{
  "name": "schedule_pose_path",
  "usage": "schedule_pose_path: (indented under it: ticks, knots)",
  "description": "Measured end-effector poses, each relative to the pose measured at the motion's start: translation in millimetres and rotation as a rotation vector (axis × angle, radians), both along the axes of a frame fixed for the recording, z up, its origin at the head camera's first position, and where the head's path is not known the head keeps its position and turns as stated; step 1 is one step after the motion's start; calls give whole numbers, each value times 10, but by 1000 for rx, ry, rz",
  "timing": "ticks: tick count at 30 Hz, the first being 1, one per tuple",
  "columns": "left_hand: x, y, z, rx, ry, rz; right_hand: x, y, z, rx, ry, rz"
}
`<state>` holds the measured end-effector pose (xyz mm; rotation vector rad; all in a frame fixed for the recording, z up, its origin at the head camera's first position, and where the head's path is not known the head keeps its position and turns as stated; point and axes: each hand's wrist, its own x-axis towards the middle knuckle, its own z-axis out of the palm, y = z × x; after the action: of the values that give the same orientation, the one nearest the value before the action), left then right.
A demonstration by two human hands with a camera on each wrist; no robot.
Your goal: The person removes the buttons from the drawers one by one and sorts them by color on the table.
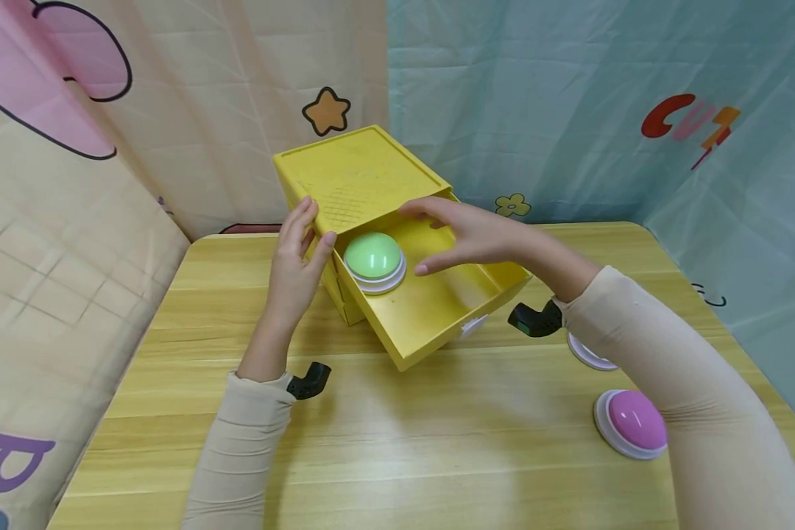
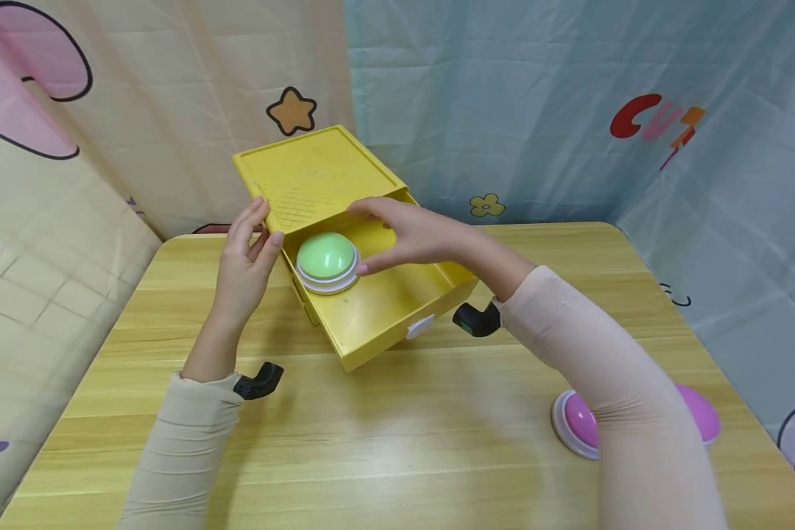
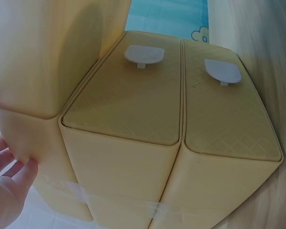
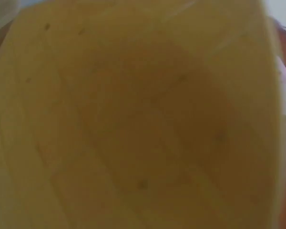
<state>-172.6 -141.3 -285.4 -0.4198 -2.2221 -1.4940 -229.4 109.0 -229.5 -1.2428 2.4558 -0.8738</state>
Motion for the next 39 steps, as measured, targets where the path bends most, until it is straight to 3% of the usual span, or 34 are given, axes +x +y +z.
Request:
schedule_pose_path:
  ticks: [14,22,39]
  knots:
    - [9,-6,-6,2,23,-9,-155,-378,-197,136,-144,87]
    - [9,3,-12,-4,18,-13,-143,-429,-333,85,-56,91]
    - [12,-1,-9,-6,28,-1,-78,-295,-313,33,-45,112]
